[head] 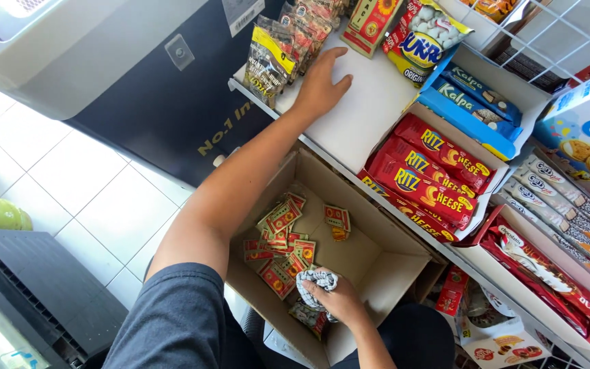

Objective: The person is taking snack packets from a box on the floor and placing them onto grocery shelves.

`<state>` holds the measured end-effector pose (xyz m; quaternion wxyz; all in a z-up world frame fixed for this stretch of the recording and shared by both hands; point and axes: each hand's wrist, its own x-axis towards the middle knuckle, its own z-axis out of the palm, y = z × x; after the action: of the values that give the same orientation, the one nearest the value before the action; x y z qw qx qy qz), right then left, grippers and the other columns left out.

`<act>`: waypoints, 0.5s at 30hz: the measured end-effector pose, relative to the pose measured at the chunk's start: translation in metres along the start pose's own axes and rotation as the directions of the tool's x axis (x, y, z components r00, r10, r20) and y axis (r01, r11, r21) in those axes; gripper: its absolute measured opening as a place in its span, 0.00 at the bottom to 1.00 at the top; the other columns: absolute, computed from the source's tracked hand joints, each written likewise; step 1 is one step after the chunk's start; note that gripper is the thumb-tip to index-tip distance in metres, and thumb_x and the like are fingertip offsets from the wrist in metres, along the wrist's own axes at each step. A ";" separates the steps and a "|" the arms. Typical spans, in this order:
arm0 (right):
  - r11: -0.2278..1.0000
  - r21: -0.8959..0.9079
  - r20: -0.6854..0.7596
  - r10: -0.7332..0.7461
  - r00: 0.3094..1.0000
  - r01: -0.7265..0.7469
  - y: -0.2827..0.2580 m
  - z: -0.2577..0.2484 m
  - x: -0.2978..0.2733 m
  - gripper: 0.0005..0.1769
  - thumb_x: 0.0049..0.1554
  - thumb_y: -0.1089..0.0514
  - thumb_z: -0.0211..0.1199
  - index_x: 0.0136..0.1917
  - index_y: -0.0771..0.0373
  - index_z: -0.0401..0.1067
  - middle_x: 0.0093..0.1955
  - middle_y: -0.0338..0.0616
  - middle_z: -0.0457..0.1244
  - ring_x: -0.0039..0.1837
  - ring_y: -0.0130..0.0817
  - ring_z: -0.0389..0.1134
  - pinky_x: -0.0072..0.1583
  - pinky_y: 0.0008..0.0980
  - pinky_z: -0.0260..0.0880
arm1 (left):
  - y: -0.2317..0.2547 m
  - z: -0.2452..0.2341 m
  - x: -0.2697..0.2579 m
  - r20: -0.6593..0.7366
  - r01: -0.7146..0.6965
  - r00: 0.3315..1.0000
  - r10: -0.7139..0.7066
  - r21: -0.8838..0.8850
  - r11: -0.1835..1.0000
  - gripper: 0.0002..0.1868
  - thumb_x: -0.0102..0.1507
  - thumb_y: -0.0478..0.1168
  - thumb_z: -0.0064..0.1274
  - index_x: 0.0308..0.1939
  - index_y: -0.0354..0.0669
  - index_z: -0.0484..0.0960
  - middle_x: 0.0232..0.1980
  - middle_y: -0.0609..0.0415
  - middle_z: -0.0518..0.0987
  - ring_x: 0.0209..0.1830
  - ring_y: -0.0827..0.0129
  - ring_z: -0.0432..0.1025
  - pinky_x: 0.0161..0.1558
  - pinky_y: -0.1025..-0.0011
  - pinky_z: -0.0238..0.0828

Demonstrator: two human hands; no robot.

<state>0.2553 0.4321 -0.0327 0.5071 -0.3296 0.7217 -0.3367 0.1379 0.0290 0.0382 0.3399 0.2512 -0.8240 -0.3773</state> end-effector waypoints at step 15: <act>0.996 -0.081 0.026 0.042 0.999 -0.039 -0.006 0.001 0.004 0.21 0.57 0.39 0.64 0.50 0.57 0.80 0.40 0.41 0.75 0.42 0.32 0.78 0.46 0.35 0.77 | -0.028 -0.012 0.004 0.020 -0.085 0.996 0.086 -0.033 0.996 0.34 0.64 0.36 0.61 0.71 0.35 0.65 0.73 0.39 0.69 0.72 0.50 0.67 0.71 0.62 0.64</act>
<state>0.2559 0.4252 -0.0307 0.5103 -0.3397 0.7340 -0.2924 0.1487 0.0050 0.0230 0.3509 0.2063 -0.8313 -0.3785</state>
